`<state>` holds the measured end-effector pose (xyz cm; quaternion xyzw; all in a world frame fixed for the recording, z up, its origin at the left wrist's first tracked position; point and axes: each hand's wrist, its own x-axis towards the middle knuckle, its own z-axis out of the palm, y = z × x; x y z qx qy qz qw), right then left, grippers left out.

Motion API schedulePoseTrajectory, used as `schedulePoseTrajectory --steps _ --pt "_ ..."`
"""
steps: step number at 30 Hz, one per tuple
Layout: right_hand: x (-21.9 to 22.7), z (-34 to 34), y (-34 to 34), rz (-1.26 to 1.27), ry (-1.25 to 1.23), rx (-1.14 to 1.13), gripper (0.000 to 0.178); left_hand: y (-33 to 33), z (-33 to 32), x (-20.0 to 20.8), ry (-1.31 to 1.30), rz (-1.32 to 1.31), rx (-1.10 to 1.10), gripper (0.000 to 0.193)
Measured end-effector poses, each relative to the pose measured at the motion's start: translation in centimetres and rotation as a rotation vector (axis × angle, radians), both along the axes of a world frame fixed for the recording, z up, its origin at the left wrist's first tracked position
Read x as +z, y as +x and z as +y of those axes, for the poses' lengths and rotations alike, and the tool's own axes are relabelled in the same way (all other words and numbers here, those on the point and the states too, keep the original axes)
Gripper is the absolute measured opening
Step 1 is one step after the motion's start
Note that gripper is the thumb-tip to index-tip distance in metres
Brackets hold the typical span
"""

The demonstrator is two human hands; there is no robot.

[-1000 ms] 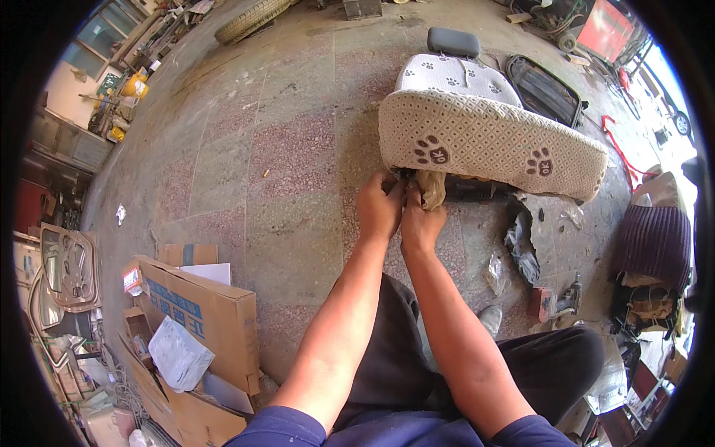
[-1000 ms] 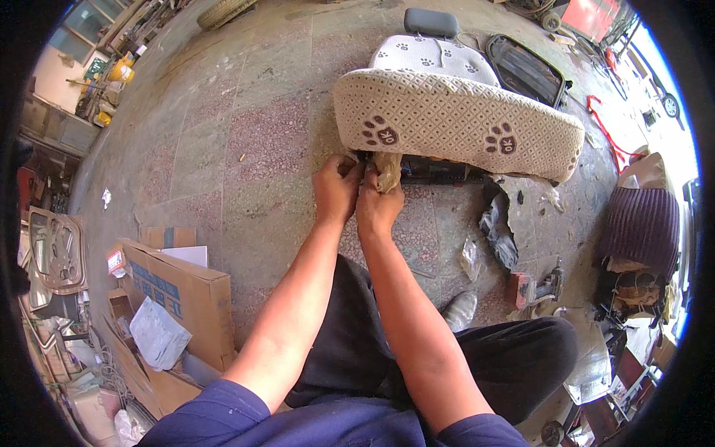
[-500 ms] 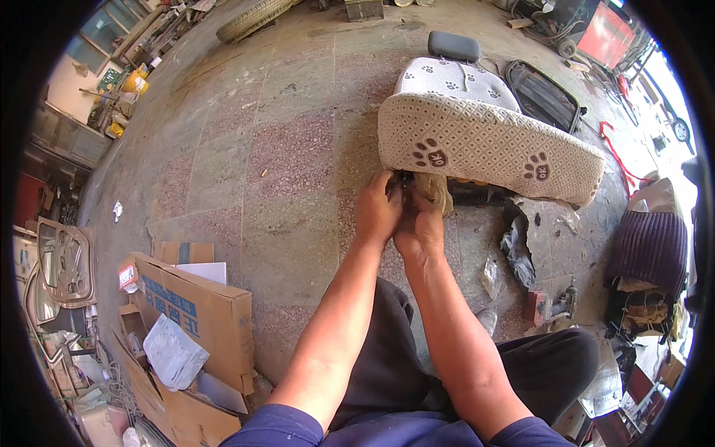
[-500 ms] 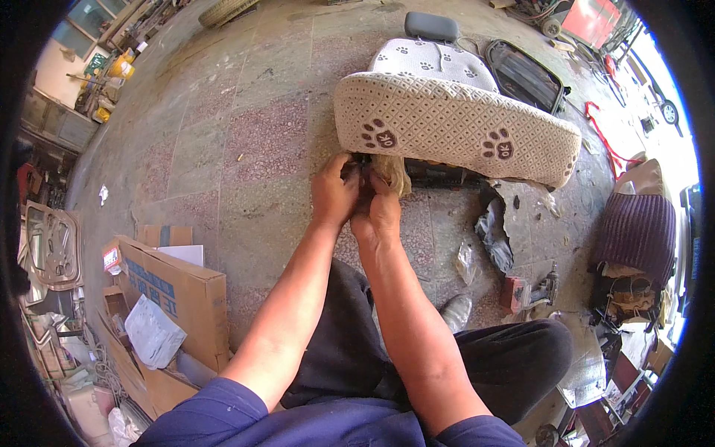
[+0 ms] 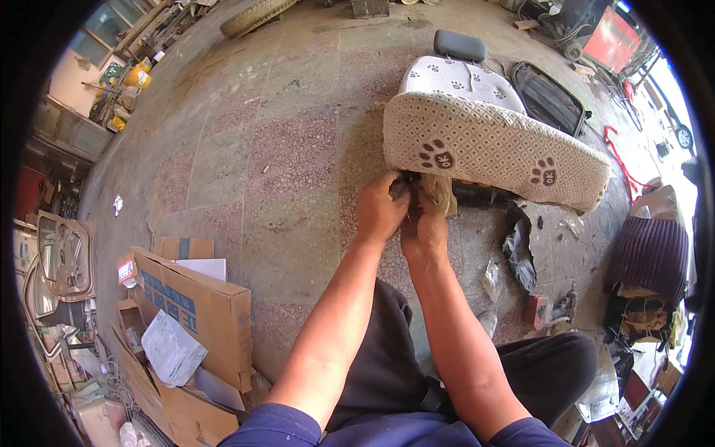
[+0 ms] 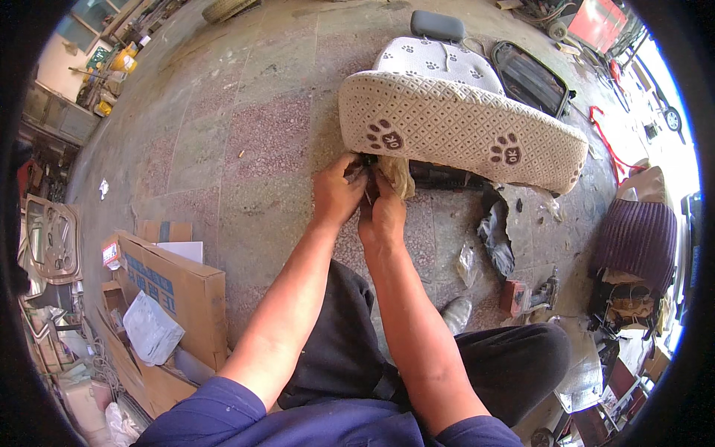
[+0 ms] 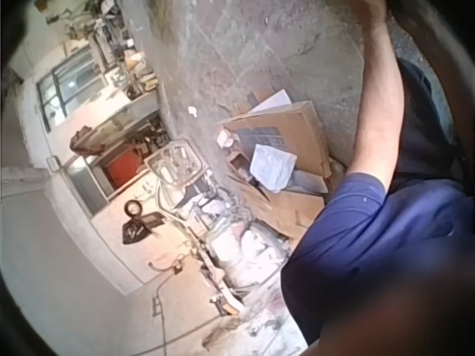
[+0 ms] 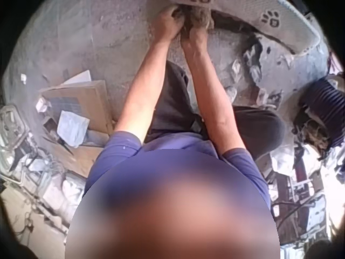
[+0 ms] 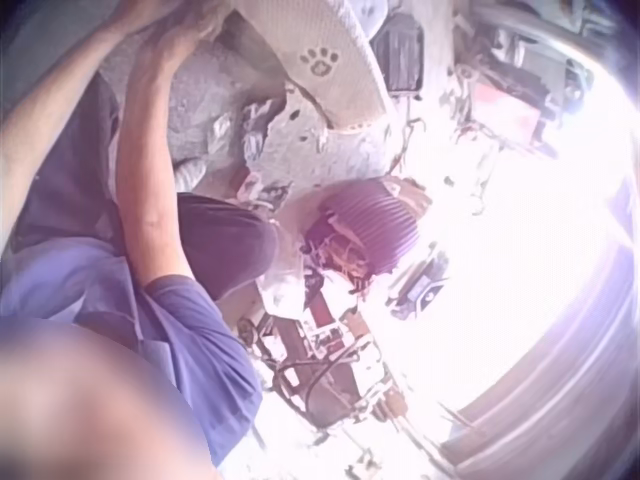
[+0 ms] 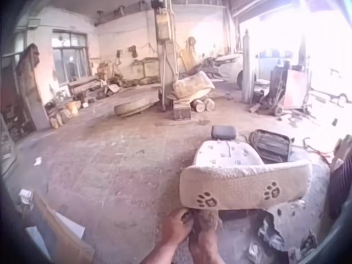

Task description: The person removes a fabric cover from a seat cushion, then uses a power drill to attach a metal frame to the cushion's base. The person works on the floor in a cluttered workshop.

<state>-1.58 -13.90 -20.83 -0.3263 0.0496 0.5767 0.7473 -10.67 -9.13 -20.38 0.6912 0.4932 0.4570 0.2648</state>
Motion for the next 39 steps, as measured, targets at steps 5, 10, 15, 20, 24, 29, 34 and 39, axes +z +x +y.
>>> schedulePoseTrajectory --steps 5,10,15,20,24,29,34,39 --pt "0.7 -0.3 0.0 -0.061 -0.057 -0.009 0.034 -0.1 -0.2 0.5 0.018 0.055 -0.042 0.039" --pt "0.9 -0.5 -0.6 -0.077 -0.05 -0.006 0.036 0.0 0.2 0.1 0.07 0.026 -0.043 0.037" --pt "-0.4 0.1 -0.8 -0.135 0.085 -0.046 0.036 0.8 0.1 0.2 0.043 -0.05 -0.055 0.035" --pt "0.7 0.6 -1.0 -0.058 0.028 -0.031 0.035 0.8 0.3 -0.5 0.047 -0.058 -0.041 0.035" --pt "0.4 0.3 -0.9 0.004 -0.008 -0.037 0.033 0.7 0.3 -0.6 0.053 -0.061 -0.051 0.035" --pt "0.9 0.4 -1.5 -0.023 -0.014 -0.058 0.032 0.3 0.3 -1.0 -0.003 -0.105 -0.043 0.034" --pt "1.1 0.0 -2.1 -0.195 -0.036 -0.106 0.034 0.2 0.3 -0.2 -0.128 -0.198 -0.111 0.033" --pt "1.4 -0.9 -2.5 -0.402 -0.045 -0.064 0.04 0.7 0.0 0.5 -0.339 -0.398 -0.115 0.033"
